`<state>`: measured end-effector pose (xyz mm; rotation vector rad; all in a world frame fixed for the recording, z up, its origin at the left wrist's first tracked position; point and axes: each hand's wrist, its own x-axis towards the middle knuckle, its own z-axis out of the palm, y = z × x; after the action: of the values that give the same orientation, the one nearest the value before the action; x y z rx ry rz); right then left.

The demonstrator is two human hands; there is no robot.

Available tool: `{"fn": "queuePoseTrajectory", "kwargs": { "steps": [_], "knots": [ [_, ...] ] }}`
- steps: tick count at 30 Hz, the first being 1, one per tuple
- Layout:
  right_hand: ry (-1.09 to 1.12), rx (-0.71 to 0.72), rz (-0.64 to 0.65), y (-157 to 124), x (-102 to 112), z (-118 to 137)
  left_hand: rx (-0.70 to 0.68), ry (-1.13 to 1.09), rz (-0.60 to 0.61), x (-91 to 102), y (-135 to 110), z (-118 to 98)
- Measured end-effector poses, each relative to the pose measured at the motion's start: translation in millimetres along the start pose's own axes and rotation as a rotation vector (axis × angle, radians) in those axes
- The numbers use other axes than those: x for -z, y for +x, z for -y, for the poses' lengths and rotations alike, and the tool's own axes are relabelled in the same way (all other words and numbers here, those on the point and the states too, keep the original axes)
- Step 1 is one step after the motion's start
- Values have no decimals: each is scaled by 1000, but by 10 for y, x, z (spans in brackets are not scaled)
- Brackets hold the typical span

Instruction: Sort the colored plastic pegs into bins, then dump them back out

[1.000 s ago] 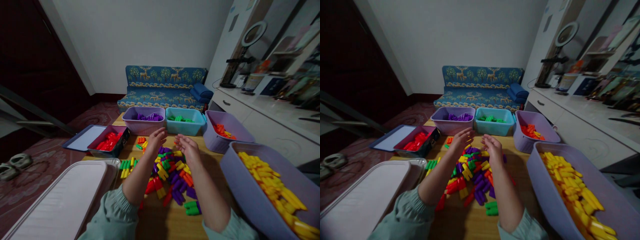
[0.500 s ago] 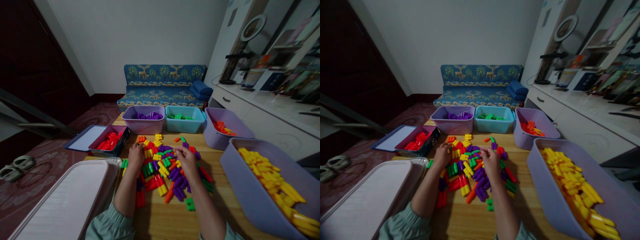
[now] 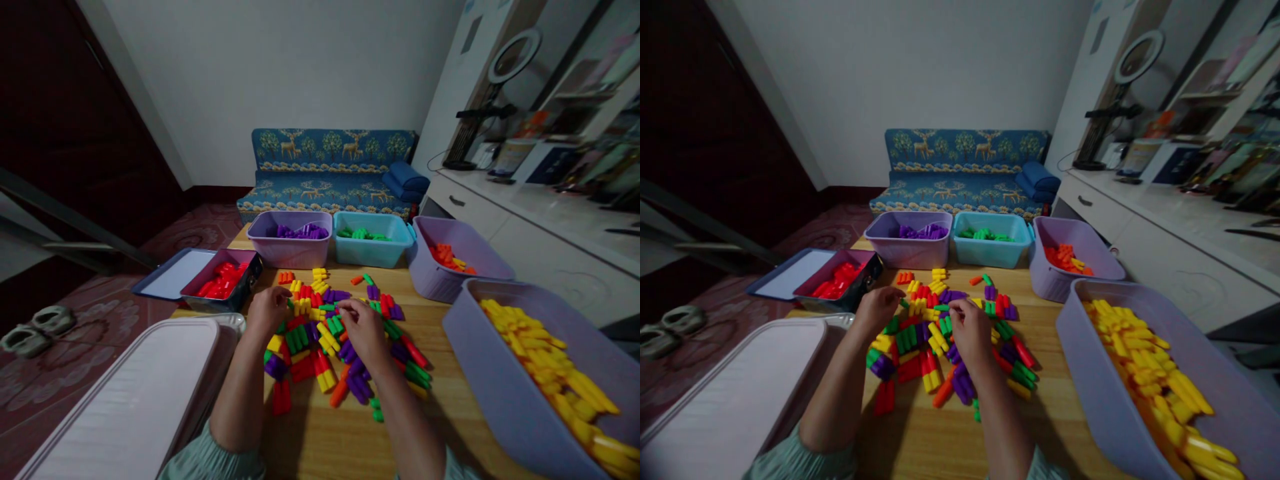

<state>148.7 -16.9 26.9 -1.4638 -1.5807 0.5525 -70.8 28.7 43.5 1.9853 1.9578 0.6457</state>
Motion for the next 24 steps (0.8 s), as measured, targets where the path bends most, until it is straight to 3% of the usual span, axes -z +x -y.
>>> {"fn": "queuePoseTrajectory", "kwargs": {
  "steps": [8,12,17,24],
  "knots": [
    [-283,-18,201,-44,50,171,-154,23,387,260,-185,-51],
    [-450,7,330,-88,56,183,-186,58,536,278,-252,-104],
    [-496,49,381,-118,33,189,-166,181,499,160,-270,-195],
    [-428,-10,298,-94,-2,102,-197,152,383,144,-229,-232]
  ]
}}
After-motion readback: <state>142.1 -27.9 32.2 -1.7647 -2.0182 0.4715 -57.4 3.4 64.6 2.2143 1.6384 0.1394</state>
